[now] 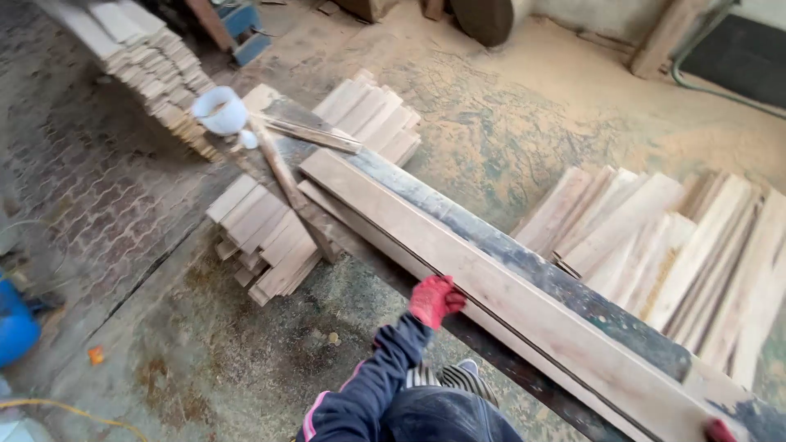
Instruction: Sanding a long wooden plank using a handheld power sander in a woodworking shop.
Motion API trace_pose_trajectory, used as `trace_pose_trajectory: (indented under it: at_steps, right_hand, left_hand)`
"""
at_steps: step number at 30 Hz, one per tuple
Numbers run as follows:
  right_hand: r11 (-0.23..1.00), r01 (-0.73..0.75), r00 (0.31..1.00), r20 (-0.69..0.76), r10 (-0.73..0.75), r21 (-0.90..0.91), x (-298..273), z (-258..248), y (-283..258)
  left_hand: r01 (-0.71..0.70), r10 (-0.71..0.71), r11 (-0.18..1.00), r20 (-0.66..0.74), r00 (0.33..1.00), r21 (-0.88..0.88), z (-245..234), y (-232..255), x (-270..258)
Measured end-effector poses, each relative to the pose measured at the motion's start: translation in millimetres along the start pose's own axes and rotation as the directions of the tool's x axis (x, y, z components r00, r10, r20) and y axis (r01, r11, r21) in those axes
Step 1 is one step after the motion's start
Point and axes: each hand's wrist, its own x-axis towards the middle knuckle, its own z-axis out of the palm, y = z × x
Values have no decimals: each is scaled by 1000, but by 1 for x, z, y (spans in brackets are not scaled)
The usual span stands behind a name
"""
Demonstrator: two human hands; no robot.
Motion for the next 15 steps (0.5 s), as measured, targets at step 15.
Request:
trace_pose_trajectory:
  at_steps: [15]
  right_hand:
    - [927,-374,906,-228,356,-37,15,76,28]
  left_hand:
    - [-21,386,-102,59,921,995,34,71,0]
